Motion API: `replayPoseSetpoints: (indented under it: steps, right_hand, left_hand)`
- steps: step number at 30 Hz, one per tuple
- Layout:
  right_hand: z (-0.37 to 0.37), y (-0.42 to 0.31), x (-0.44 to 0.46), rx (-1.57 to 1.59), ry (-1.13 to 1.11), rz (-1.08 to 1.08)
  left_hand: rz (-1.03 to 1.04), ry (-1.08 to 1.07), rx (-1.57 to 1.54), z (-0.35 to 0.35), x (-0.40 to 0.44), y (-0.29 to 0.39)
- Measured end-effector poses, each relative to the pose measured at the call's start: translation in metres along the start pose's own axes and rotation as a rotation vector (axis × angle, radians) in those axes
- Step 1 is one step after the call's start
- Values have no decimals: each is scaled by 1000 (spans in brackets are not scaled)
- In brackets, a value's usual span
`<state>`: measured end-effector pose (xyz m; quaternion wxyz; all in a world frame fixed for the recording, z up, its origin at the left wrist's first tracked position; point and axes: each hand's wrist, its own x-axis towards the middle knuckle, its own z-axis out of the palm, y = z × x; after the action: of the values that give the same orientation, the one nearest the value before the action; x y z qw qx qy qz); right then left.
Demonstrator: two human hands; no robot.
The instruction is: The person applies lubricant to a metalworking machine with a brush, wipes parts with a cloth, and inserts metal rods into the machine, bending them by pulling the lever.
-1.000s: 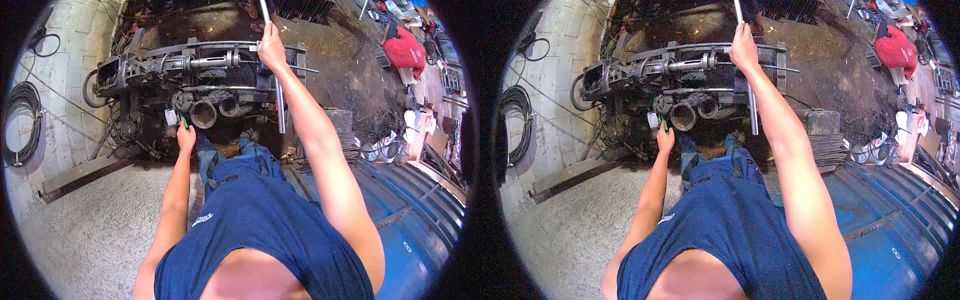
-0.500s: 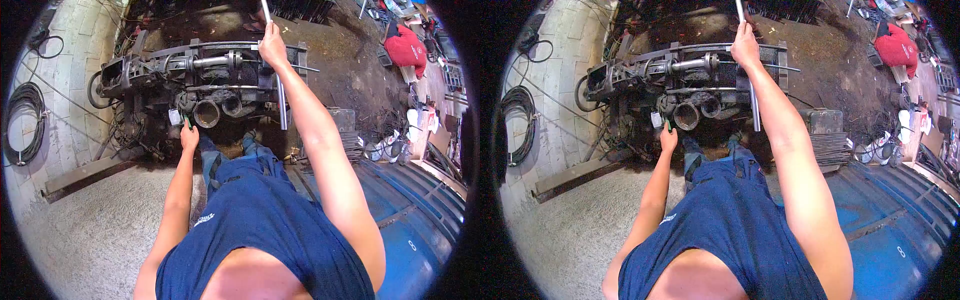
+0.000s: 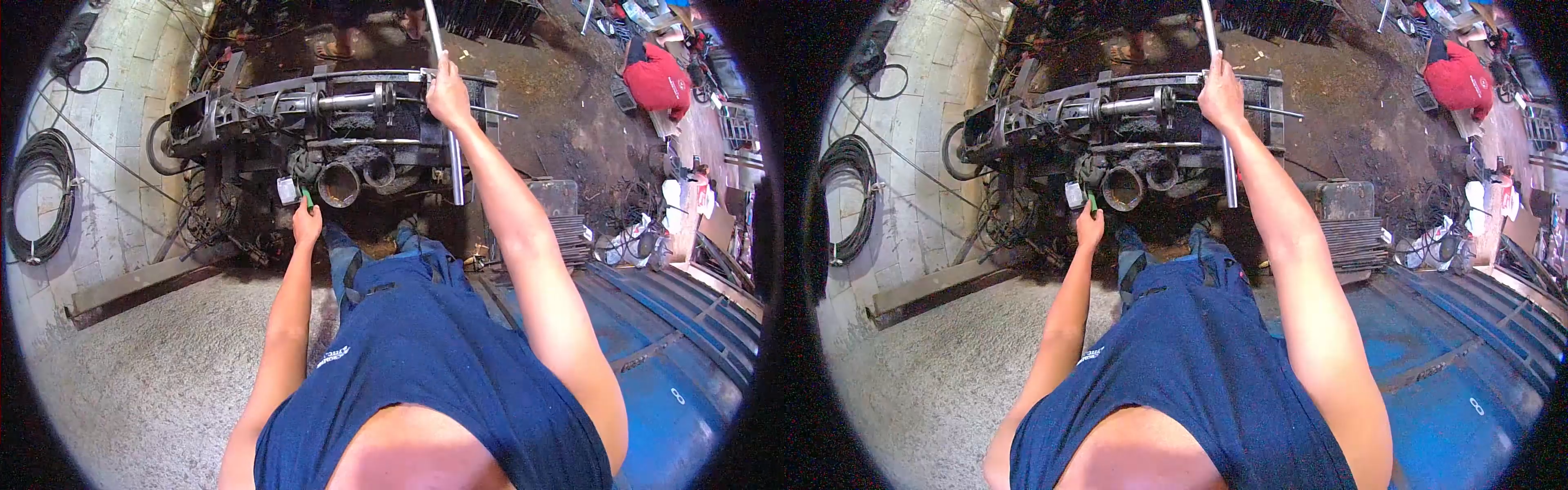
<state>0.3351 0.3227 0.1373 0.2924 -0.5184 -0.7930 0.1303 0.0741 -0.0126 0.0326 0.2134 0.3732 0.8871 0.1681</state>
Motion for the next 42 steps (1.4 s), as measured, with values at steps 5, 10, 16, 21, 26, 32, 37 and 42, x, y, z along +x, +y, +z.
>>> replayPoseSetpoints:
  steps: [5,10,16,21,26,32,37,42]
  right_hand:
    - [-1,2,-2,-6,-42,63]
    - [-1,0,0,-5,-22,48]
    - [3,-4,-1,0,23,29]
    - [-1,-3,-1,20,26,56]
    - [0,-3,0,27,2,82]
    - [-4,-8,-1,24,8,58]
    - [0,-9,-1,5,-22,85]
    - [-3,-7,-2,6,-5,89]
  left_hand:
    - [-47,-26,0,4,0,1]
    - [-21,-8,13,5,-1,3]
    - [-83,-20,2,4,-2,7]
    - [-95,-20,3,6,1,6]
    - [-72,-10,19,4,2,6]
    - [-79,2,-7,3,0,10]
    - [-63,8,-2,6,1,5]
    - [-81,-10,-28,7,1,5]
